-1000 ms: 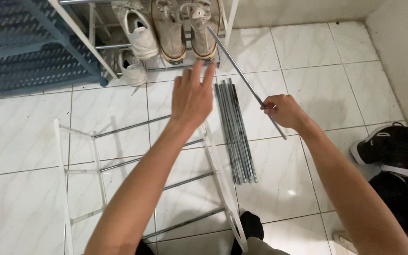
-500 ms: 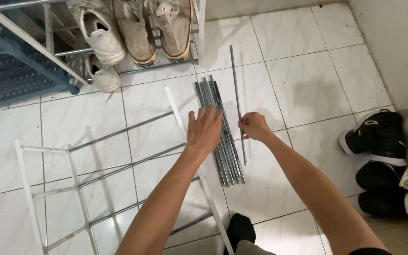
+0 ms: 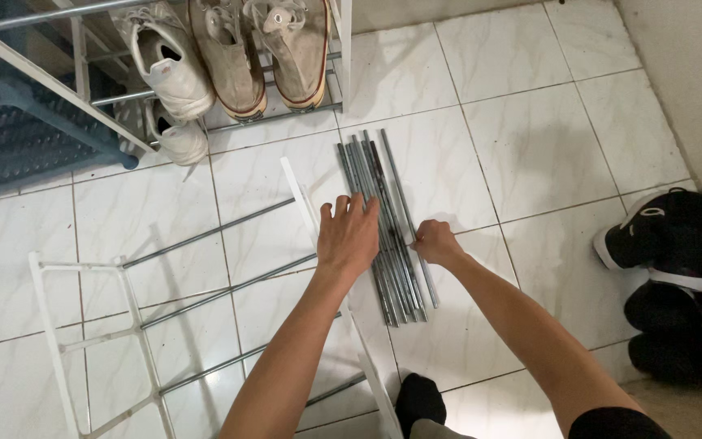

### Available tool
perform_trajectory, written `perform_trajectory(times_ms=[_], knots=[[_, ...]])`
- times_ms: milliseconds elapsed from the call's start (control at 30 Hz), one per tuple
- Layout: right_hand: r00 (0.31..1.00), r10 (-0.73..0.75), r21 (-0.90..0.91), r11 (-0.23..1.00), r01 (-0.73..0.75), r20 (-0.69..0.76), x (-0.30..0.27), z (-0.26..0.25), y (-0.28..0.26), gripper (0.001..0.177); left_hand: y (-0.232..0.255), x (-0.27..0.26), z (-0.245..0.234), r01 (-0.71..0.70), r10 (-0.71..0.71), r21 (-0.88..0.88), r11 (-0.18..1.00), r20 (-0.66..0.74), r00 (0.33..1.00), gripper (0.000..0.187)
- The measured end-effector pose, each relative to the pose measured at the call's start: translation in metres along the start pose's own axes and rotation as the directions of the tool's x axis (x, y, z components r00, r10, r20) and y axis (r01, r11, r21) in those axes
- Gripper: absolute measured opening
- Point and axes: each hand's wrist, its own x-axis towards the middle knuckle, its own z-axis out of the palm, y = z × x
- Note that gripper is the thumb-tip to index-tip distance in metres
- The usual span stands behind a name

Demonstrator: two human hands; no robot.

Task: The person assembles a white plastic and metal storage shelf by inserting metal rods into the side frames. They repeatedly pick up rods from the floor and fit them into the slots on both sides of the frame.

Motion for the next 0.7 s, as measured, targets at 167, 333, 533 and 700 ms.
perform_trajectory(times_ms=[167, 333, 533, 700], knots=[[1.000, -0.009, -0.100, 0.995, 0.011, 0.024, 0.003, 0.005, -0.003, 0.031, 0.000, -0.001, 0.004, -0.023, 0.021, -0.031, 0.999, -0.064, 0.998, 0.039], [0.997, 0.070, -0.074, 0.995, -0.068, 0.033, -0.013, -0.010, -0.024, 0.043, -0.007, 0.000, 0.010, -0.067, 0.049, -0.096, 0.993, -0.177, 0.983, 0.040], [0.997, -0.038, -0.173, 0.985, 0.026, -0.070, -0.033, -0.023, -0.059, 0.041, -0.015, -0.011, 0.004, -0.104, 0.070, -0.080, 0.991, -0.350, 0.934, 0.042], [0.981, -0.181, -0.052, 0.983, 0.178, -0.074, -0.022, -0.016, -0.084, 0.033, -0.010, -0.036, -0.009, 0.219, -0.286, -0.263, 0.940, -0.253, 0.924, 0.082]])
